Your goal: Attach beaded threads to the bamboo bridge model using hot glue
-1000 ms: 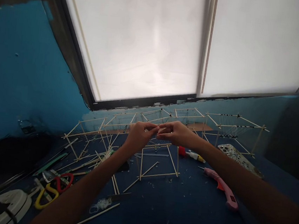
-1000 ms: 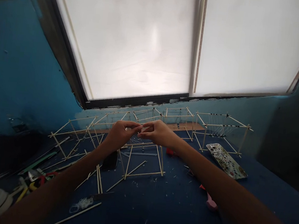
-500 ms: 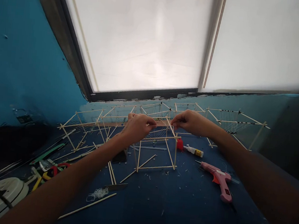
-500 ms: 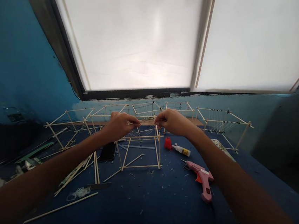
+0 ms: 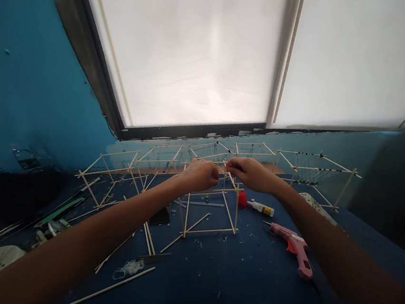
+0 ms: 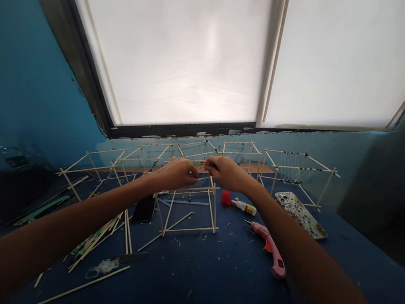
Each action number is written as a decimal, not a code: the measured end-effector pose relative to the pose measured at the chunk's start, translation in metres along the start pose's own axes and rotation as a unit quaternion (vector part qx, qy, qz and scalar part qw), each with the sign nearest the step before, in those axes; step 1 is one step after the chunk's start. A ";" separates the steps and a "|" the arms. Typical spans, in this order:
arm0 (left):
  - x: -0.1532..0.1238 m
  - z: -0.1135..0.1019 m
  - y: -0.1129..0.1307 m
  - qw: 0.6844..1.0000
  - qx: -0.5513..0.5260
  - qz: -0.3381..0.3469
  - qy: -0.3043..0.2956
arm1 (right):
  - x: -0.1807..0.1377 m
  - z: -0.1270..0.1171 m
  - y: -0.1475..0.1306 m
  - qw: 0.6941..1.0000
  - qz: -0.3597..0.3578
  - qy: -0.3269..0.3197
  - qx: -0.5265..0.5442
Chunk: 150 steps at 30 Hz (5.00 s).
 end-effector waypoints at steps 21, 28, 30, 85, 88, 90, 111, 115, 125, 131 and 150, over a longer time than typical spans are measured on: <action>0.087 -0.005 -0.021 0.952 -0.202 0.172 -0.156 | -0.010 0.007 0.021 0.987 0.128 -0.055 0.076; 0.088 0.004 -0.023 0.942 -0.202 0.191 -0.190 | -0.005 0.004 0.023 0.983 0.169 -0.054 0.053; 0.087 0.003 -0.021 0.942 -0.196 0.196 -0.187 | -0.007 0.002 0.025 0.984 0.170 -0.040 0.036; 0.090 0.011 -0.031 0.916 -0.252 0.266 -0.166 | -0.015 0.000 0.026 0.987 0.156 -0.016 -0.046; 0.091 0.012 -0.031 0.917 -0.252 0.262 -0.166 | -0.015 0.000 0.026 0.987 0.155 -0.015 -0.049; 0.091 0.012 -0.030 0.917 -0.250 0.263 -0.166 | -0.015 -0.001 0.025 0.986 0.155 -0.015 -0.051; 0.093 0.011 -0.032 0.926 -0.239 0.248 -0.154 | -0.016 -0.001 0.025 0.985 0.159 -0.023 -0.060; 0.094 0.010 -0.036 0.929 -0.244 0.236 -0.148 | -0.015 0.000 0.025 0.987 0.150 -0.016 -0.061; 0.090 0.013 -0.029 0.910 -0.277 0.254 -0.177 | -0.014 0.001 0.028 0.986 0.159 -0.025 -0.044; 0.090 0.013 -0.028 0.911 -0.275 0.247 -0.183 | -0.014 0.001 0.028 0.984 0.168 -0.034 -0.041; 0.012 -0.036 0.022 0.970 -0.197 0.119 0.083 | -0.015 -0.003 0.026 0.987 0.149 -0.038 -0.045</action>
Point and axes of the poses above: each hand's wrist, its own x-axis towards the middle knuckle, its own z-axis out of the palm, y = z × x, the point moved 3 cm from there along x, towards the middle knuckle, and after that the axes turned 5 degrees about -x, right-handed, at the moved point
